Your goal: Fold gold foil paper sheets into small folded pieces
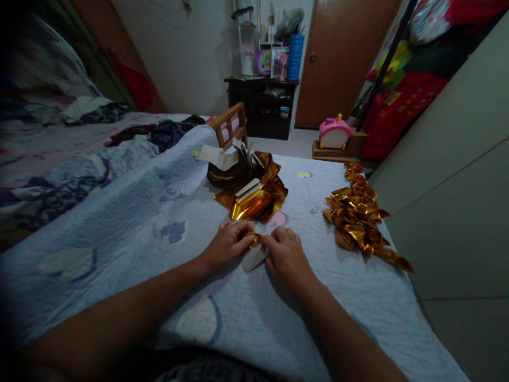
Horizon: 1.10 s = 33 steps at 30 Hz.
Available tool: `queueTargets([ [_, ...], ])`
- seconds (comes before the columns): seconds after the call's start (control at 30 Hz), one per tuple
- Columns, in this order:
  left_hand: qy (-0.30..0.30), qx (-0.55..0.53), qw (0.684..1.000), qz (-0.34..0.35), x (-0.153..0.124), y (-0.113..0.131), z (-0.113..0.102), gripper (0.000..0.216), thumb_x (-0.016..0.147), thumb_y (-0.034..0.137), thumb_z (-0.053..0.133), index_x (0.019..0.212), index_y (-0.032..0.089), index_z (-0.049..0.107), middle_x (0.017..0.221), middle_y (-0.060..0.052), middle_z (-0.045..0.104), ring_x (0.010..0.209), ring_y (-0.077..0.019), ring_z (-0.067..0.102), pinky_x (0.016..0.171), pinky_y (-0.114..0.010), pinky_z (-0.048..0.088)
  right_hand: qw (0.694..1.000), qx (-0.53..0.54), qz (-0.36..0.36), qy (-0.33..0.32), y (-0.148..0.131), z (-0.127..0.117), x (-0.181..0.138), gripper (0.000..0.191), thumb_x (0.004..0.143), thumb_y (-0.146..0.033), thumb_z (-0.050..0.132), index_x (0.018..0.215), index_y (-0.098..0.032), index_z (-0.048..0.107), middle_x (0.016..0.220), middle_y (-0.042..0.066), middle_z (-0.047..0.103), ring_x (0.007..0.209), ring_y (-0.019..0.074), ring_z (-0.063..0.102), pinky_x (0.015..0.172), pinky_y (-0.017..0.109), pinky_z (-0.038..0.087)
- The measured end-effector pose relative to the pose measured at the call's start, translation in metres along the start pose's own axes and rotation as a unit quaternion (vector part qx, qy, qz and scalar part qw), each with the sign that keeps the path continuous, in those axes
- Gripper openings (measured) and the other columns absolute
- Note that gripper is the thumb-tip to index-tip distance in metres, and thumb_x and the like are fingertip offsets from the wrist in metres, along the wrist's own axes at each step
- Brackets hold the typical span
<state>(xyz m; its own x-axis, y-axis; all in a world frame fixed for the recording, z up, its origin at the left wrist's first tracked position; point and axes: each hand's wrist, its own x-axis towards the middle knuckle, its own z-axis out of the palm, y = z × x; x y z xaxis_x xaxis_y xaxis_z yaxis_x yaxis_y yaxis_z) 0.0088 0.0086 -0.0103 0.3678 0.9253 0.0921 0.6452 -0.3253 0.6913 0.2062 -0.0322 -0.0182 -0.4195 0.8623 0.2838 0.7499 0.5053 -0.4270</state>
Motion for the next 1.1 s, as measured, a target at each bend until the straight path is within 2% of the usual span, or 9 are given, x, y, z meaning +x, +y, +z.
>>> queueTargets([
  [0.17, 0.015, 0.086, 0.996, 0.026, -0.002, -0.003, 0.006, 0.005, 0.091, 0.024, 0.061, 0.089, 0.021, 0.064, 0.092, -0.003, 0.069, 0.098, -0.0246, 0.058, 0.096, -0.044, 0.031, 0.999, -0.036, -0.022, 0.021, -0.006, -0.002, 0.001, 0.016, 0.085, -0.01, 0.062, 0.095, -0.022, 0.067, 0.116, 0.012, 0.058, 0.106, 0.0303, 0.048, 0.089, 0.045, 0.04],
  [0.3, 0.043, 0.133, 0.99, 0.029, -0.002, -0.007, 0.01, 0.017, 0.087, 0.026, 0.067, 0.103, 0.02, 0.065, 0.108, -0.008, 0.063, 0.109, -0.0299, 0.051, 0.096, -0.046, 0.035, 0.998, -0.012, -0.057, -0.017, -0.009, 0.0, 0.001, 0.01, 0.091, -0.012, 0.06, 0.092, -0.02, 0.067, 0.105, 0.01, 0.062, 0.098, 0.0261, 0.051, 0.087, 0.042, 0.04],
  [0.37, 0.045, 0.129, 0.99, 0.047, -0.001, -0.01, 0.01, 0.02, 0.087, 0.025, 0.067, 0.107, 0.019, 0.064, 0.111, -0.01, 0.06, 0.109, -0.0293, 0.05, 0.095, -0.043, 0.039, 0.996, 0.003, -0.076, -0.043, -0.011, 0.001, 0.001, 0.011, 0.094, -0.012, 0.058, 0.092, -0.019, 0.067, 0.099, 0.009, 0.063, 0.094, 0.0239, 0.051, 0.085, 0.039, 0.04],
  [0.47, -0.004, 0.106, 0.989, 0.106, 0.0, -0.014, 0.012, 0.006, 0.092, 0.019, 0.058, 0.097, 0.018, 0.062, 0.099, -0.007, 0.061, 0.097, -0.0239, 0.054, 0.086, -0.036, 0.043, 0.993, 0.014, -0.096, -0.062, -0.014, 0.004, 0.002, 0.011, 0.095, -0.015, 0.057, 0.092, -0.019, 0.067, 0.098, 0.008, 0.064, 0.092, 0.023, 0.052, 0.083, 0.037, 0.04],
  [0.6, -0.038, 0.076, 0.987, 0.134, 0.002, -0.016, 0.01, 0.011, 0.095, 0.017, 0.052, 0.089, 0.018, 0.061, 0.089, -0.005, 0.061, 0.085, -0.0199, 0.056, 0.076, -0.031, 0.044, 0.992, 0.015, -0.105, -0.065, -0.017, 0.008, 0.003, 0.01, 0.094, -0.015, 0.059, 0.091, -0.019, 0.067, 0.099, 0.009, 0.065, 0.092, 0.0231, 0.052, 0.083, 0.038, 0.039],
  [0.7, -0.053, 0.041, 0.989, 0.133, 0.002, -0.016, 0.002, 0.007, 0.091, 0.015, 0.056, 0.087, 0.018, 0.061, 0.086, -0.003, 0.062, 0.083, -0.0184, 0.057, 0.076, -0.029, 0.043, 0.993, 0.017, -0.097, -0.066, -0.017, 0.009, 0.004, 0.011, 0.094, -0.015, 0.057, 0.089, -0.019, 0.066, 0.1, 0.009, 0.065, 0.092, 0.0233, 0.052, 0.083, 0.038, 0.04],
  [0.9, -0.126, -0.014, 0.981, 0.147, 0.003, -0.021, -0.019, 0.005, 0.084, 0.012, 0.061, 0.083, 0.018, 0.061, 0.082, -0.001, 0.058, 0.078, -0.0156, 0.054, 0.071, -0.026, 0.041, 0.994, 0.025, -0.084, -0.062, -0.017, 0.011, 0.005, 0.013, 0.092, -0.012, 0.056, 0.087, -0.018, 0.066, 0.097, 0.009, 0.064, 0.091, 0.0235, 0.052, 0.082, 0.038, 0.04],
  [1.1, -0.144, -0.012, 0.972, 0.183, 0.003, -0.026, -0.018, 0.008, 0.085, 0.011, 0.058, 0.082, 0.017, 0.062, 0.09, -0.003, 0.058, 0.087, -0.0174, 0.054, 0.079, -0.028, 0.044, 0.995, 0.021, -0.08, -0.059, -0.022, 0.014, 0.007, 0.009, 0.094, -0.025, 0.063, 0.089, -0.018, 0.067, 0.099, 0.01, 0.065, 0.092, 0.0244, 0.054, 0.083, 0.039, 0.041],
])
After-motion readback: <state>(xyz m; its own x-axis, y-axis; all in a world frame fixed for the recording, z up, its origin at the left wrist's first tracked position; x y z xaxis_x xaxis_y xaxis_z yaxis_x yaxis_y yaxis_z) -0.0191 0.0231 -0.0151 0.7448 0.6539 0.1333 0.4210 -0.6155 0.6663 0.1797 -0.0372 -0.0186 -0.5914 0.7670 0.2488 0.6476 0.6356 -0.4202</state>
